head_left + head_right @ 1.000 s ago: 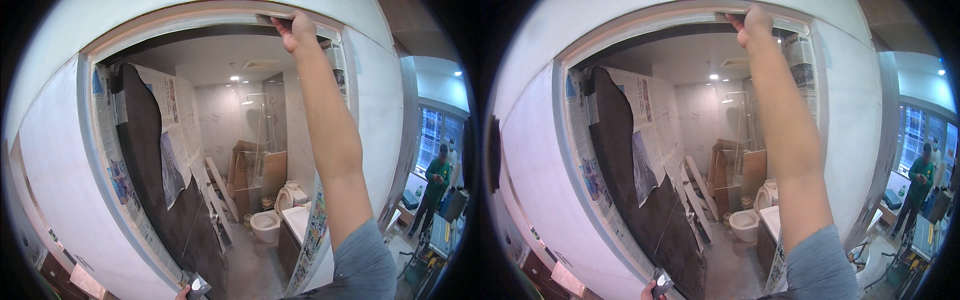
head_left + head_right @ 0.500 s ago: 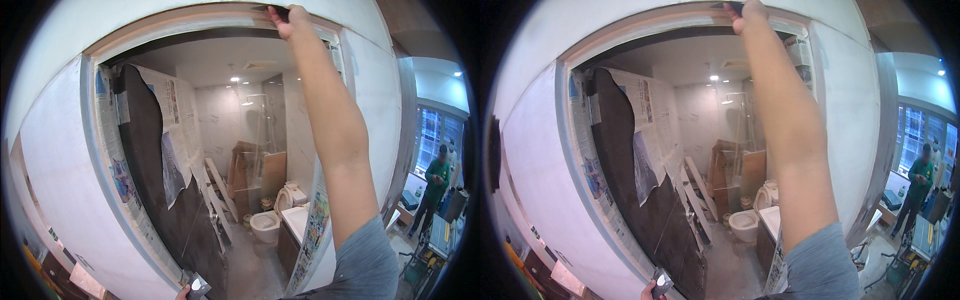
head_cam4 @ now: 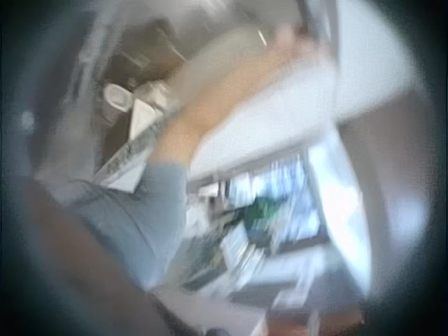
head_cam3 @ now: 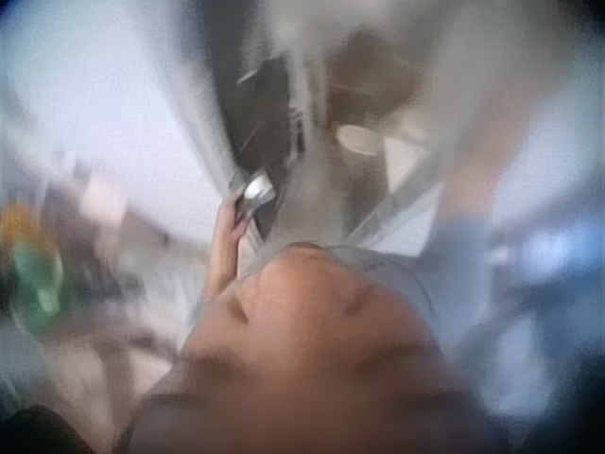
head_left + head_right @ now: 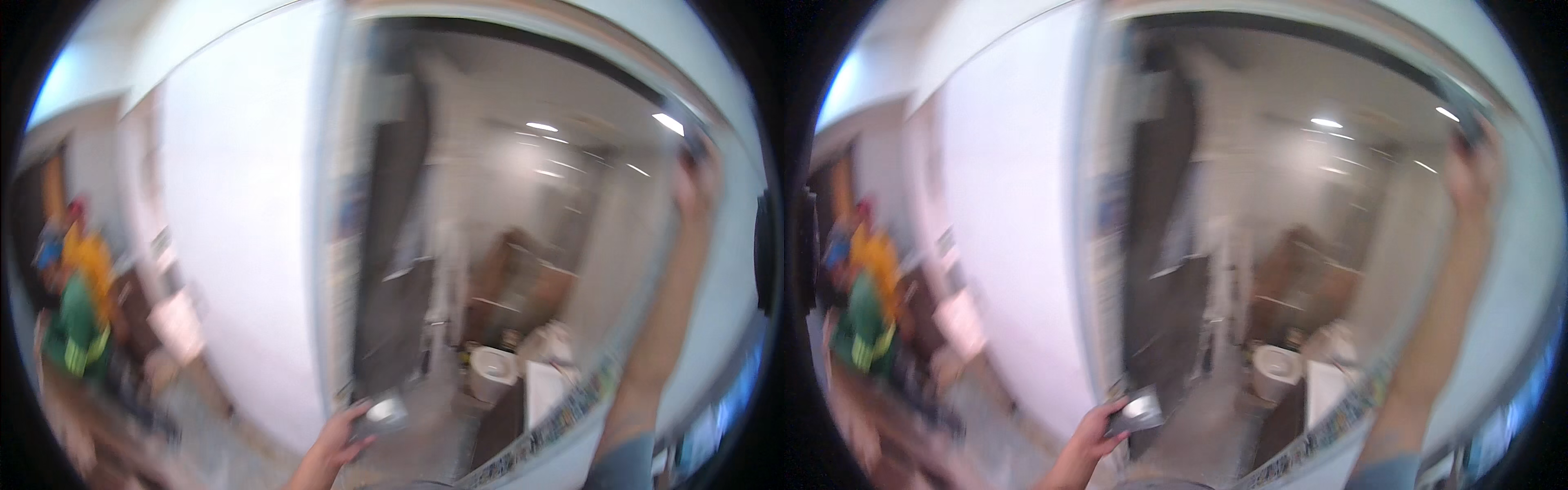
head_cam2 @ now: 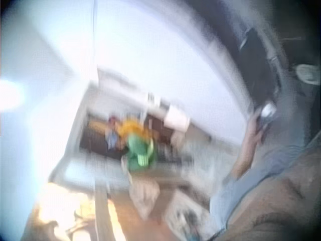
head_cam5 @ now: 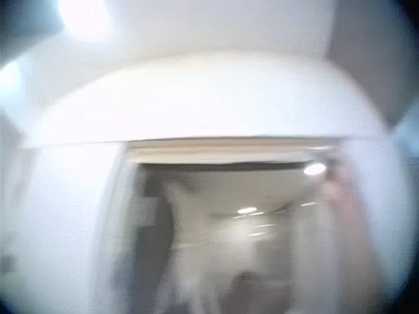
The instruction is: The person applies plaster to a wall surface using a trowel and a hawk. They repeatedly scoop plaster from the hawk and spread it onto the wall, smoothing the surface. The person works on a vertical wall section in a room under renovation, occasionally moving to different spots to continue the application.
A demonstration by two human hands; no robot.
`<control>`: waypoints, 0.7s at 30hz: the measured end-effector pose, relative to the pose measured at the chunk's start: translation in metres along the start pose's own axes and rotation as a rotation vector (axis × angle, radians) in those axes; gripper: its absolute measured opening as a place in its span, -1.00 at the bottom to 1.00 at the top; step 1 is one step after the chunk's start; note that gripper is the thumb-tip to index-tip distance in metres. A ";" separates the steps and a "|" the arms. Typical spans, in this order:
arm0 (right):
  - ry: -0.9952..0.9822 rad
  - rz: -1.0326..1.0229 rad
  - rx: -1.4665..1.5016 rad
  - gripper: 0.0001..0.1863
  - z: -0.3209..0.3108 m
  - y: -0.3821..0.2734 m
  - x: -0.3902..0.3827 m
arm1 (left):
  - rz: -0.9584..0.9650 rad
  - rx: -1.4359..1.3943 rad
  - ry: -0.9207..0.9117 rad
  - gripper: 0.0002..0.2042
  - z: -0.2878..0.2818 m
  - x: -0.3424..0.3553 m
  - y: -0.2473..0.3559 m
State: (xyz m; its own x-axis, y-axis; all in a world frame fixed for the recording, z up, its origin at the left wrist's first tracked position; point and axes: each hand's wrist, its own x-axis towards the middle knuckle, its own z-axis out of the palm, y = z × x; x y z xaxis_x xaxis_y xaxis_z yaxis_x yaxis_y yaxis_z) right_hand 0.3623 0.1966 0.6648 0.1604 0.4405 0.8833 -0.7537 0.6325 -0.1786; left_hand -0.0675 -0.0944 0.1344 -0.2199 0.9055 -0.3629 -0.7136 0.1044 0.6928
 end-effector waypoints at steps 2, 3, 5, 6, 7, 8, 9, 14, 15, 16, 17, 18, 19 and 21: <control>-0.035 -0.050 -0.320 -0.47 0.006 0.006 -0.110 | -0.062 -0.040 -0.148 -0.62 0.027 0.014 0.000; -0.002 -0.088 -0.542 -0.43 0.006 -0.024 -0.172 | -0.080 -0.034 -0.329 -0.60 0.053 0.014 -0.003; 0.067 0.026 -0.711 -0.39 -0.005 0.013 -0.278 | 0.084 -0.119 -0.393 -0.58 0.069 -0.015 0.010; 0.084 0.120 -0.781 -0.37 -0.001 0.047 -0.322 | 0.173 -0.172 -0.448 -0.57 0.065 -0.018 0.012; 0.079 0.218 -0.849 -0.35 0.007 0.084 -0.365 | 0.241 -0.212 -0.427 -0.57 0.065 -0.022 0.019; 0.025 0.298 -0.809 -0.35 0.018 0.107 -0.404 | 0.291 -0.244 -0.412 -0.57 0.062 -0.027 0.022; -0.036 0.368 -0.769 -0.35 0.032 0.128 -0.443 | 0.343 -0.262 -0.416 -0.56 0.067 -0.030 0.029; -0.612 0.280 -0.751 -0.40 0.014 0.131 -0.509 | 0.297 -0.367 -0.358 -0.61 0.077 -0.040 0.029; -0.700 0.266 -0.762 -0.42 0.018 0.122 -0.510 | 0.269 -0.369 -0.367 -0.62 0.080 -0.038 0.027; -0.783 0.218 -0.763 -0.46 0.026 0.118 -0.507 | 0.276 -0.362 -0.326 -0.62 0.080 -0.039 0.029; -0.856 0.178 -0.782 -0.51 0.046 0.118 -0.499 | 0.264 -0.347 -0.295 -0.62 0.077 -0.041 0.035; -0.912 0.109 -0.731 -0.55 0.051 0.127 -0.490 | 0.248 -0.345 -0.273 -0.62 0.079 -0.038 0.035; -0.943 0.028 -0.603 -0.57 0.052 0.140 -0.488 | 0.263 -0.356 -0.287 -0.61 0.077 -0.037 0.036; -1.006 -0.052 -0.483 -0.57 0.056 0.154 -0.478 | 0.287 -0.353 -0.332 -0.59 0.076 -0.040 0.044</control>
State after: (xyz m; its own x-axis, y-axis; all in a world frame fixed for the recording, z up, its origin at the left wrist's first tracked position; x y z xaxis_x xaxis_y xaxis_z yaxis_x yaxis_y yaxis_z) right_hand 0.1345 0.0479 0.2396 -0.5692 -0.1711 0.8042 -0.3989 0.9128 -0.0881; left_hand -0.0395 -0.0950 0.2267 -0.2577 0.9641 0.0646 -0.8476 -0.2576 0.4639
